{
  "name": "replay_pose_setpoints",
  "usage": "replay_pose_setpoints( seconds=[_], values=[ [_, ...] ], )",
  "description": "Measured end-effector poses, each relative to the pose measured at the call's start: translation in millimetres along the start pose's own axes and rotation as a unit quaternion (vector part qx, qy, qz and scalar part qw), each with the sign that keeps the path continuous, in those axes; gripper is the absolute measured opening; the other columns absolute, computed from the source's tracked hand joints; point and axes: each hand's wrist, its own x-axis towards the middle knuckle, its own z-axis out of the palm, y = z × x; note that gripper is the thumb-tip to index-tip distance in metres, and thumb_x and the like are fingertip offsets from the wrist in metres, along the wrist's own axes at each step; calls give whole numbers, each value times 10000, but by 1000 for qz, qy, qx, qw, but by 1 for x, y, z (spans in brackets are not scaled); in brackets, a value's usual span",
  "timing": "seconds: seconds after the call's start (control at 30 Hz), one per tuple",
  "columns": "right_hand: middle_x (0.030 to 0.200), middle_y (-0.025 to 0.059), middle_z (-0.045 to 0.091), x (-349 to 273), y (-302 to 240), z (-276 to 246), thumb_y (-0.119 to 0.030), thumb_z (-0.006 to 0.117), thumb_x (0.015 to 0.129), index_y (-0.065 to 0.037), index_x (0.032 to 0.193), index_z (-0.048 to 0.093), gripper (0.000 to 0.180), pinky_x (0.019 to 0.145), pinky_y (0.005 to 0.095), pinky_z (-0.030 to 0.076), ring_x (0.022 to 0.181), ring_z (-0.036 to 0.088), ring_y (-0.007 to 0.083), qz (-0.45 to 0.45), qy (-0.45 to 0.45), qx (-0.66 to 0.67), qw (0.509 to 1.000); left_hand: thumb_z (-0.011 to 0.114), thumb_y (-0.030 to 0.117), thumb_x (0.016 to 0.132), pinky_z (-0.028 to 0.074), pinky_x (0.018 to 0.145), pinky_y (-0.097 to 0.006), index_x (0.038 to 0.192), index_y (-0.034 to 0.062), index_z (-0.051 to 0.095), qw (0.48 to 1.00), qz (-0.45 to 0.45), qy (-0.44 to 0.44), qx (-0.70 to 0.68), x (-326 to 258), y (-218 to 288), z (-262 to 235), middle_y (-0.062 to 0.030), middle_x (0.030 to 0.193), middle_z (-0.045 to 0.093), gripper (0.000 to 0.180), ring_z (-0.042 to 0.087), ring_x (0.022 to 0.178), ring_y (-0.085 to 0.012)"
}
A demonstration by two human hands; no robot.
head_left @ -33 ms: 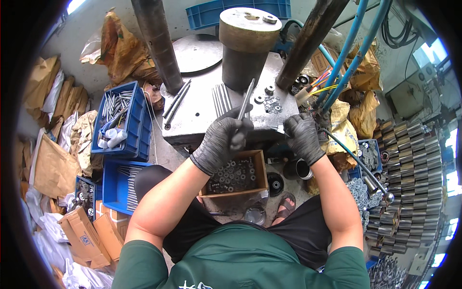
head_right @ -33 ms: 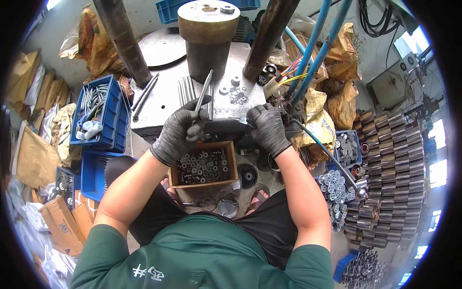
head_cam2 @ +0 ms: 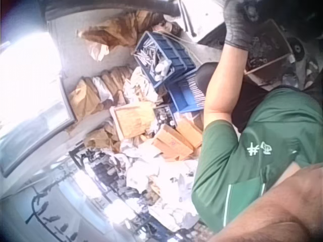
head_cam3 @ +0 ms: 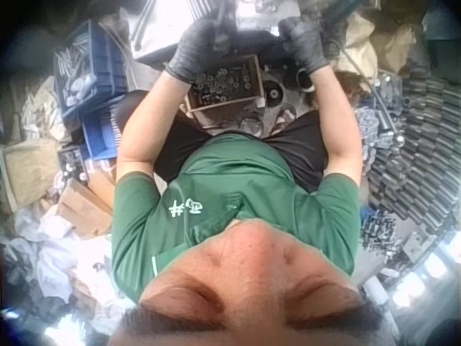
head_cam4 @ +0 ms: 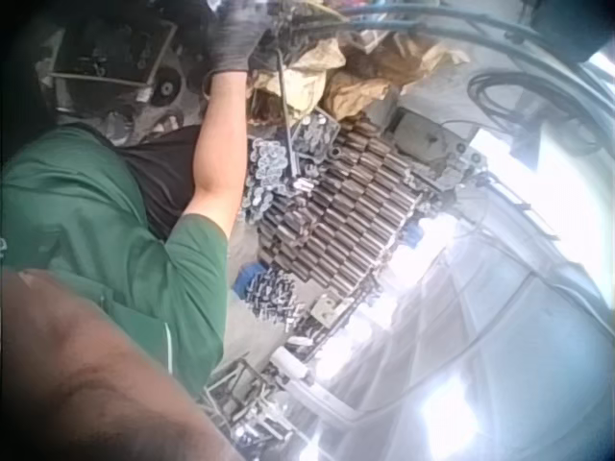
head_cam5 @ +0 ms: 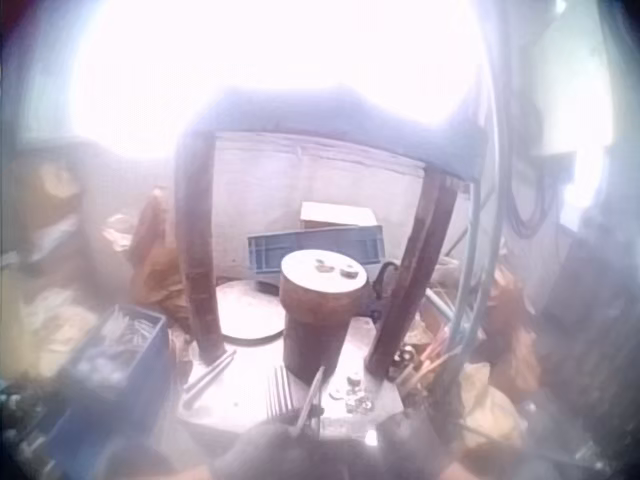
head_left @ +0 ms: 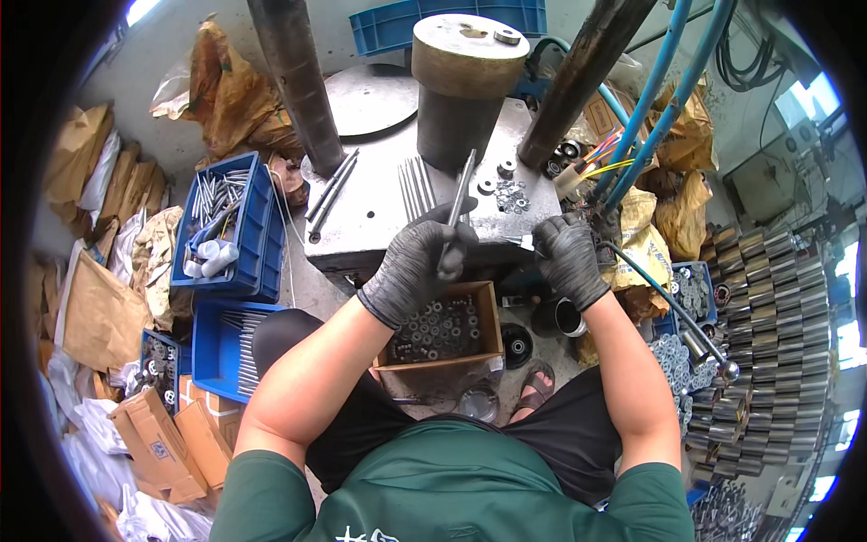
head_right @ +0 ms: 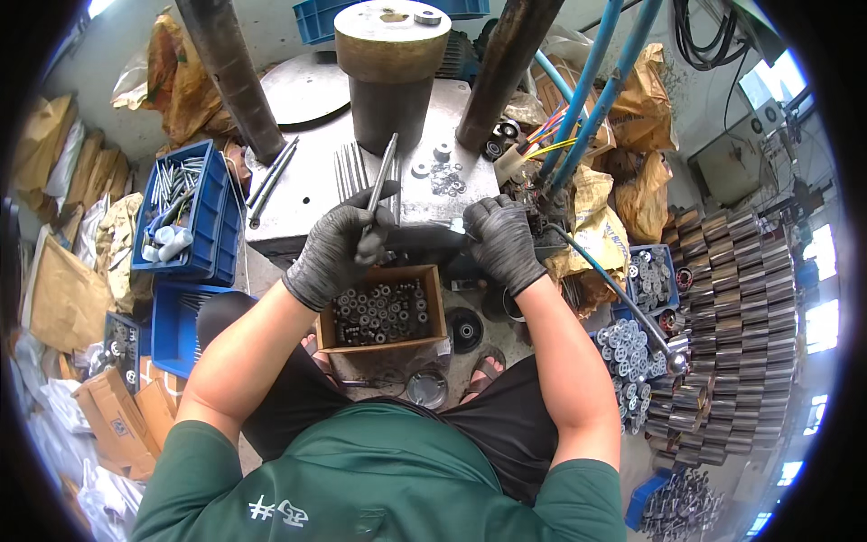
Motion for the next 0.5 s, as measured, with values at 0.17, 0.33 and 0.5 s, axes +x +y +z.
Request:
replay_pose_setpoints(
  seconds=[0.17,0.33,0.5],
  values=[
    [895,102,661,-3,4,12,-47,750,723,-91,930,629,243,769,440,523,856,648,296,46,86,92,991,650,158,874,486,600,-238,1285,18,551,997,17,36,69,4,-14,9,-67,917,653,445,589,669,-122],
    [900,6,621,-4,-49,-5,-12,715,858,-62,999,596,191,777,258,508,838,569,74,246,45,541,803,652,159,924,492,649,-224,1188,40,597,967,6,109,232,2,-22,17,-17,874,616,295,595,722,-102],
    [932,8,645,-6,-77,-19,2,716,853,-45,1084,623,254,783,276,534,847,600,89,260,14,586,768,692,218,968,469,658,-216,1109,56,634,921,17,71,384,9,-44,13,20,857,591,223,551,741,-59]
  ],
)
